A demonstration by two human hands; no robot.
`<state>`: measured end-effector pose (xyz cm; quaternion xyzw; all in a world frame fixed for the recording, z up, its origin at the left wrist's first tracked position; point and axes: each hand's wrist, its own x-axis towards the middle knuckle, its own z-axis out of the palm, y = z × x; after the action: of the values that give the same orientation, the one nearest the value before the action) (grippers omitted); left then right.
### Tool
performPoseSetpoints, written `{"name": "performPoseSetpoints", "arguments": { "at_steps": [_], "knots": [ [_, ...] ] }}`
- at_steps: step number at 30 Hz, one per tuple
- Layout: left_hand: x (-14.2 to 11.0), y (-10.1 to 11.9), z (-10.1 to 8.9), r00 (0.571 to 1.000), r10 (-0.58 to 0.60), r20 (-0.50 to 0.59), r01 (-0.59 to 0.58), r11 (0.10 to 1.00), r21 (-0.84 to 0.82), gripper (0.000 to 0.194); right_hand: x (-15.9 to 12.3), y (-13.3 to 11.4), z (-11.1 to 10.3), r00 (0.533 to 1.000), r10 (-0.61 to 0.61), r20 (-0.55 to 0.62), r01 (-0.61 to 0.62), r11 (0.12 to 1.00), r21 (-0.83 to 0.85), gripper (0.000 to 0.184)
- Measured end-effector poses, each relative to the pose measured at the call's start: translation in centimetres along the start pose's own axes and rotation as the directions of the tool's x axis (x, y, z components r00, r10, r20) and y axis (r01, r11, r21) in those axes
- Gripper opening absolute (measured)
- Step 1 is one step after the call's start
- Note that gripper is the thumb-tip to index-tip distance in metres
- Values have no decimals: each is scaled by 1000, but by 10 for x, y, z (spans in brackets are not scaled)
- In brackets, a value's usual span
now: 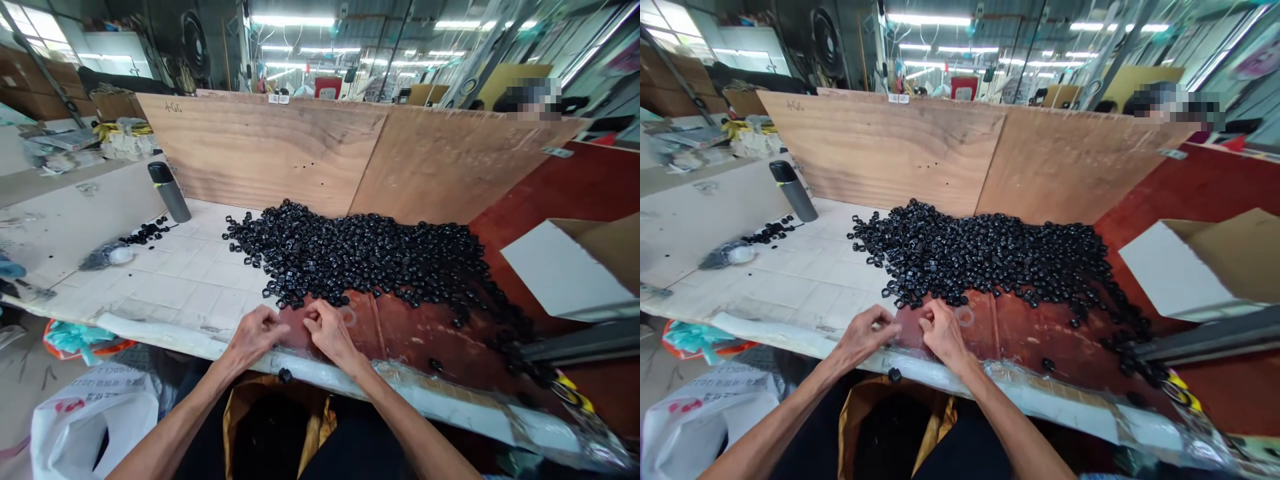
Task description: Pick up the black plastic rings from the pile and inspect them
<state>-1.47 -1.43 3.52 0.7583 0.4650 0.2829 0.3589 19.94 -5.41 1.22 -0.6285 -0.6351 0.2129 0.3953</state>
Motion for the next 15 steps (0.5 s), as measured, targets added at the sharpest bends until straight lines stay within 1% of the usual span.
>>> {"name": "performPoseSetpoints", "arguments": {
  "at_steps": [1,2,3,4,7,10,12,15],
  "knots": [
    [12,-3,6,992,-24,-121,32,997,67,11,9,5,2,998,-58,-37,55,996,-65,17],
    [22,-7,12,978,-21,-207,50,990,136,16,17,8,6,994,-106,-38,101,988,-113,26],
    [31,-11,19,969,-4,-246,53,980,191,21,23,11,11,989,-143,-24,138,979,-148,31],
    [38,-15,26,965,13,-263,52,970,238,23,27,13,16,986,-168,-9,164,972,-171,34],
    [42,-25,40,969,71,-238,8,949,314,17,29,15,29,979,-204,-12,197,958,-207,31],
    [36,-31,43,969,164,-185,-102,947,304,19,24,15,32,969,-246,-31,233,945,-230,33],
    [32,-32,42,962,206,-179,-152,949,277,23,22,16,32,952,-306,17,301,923,-239,32],
    [29,-33,40,954,204,-219,-151,960,237,28,21,20,34,923,-375,82,384,898,-216,22]
  ]
}}
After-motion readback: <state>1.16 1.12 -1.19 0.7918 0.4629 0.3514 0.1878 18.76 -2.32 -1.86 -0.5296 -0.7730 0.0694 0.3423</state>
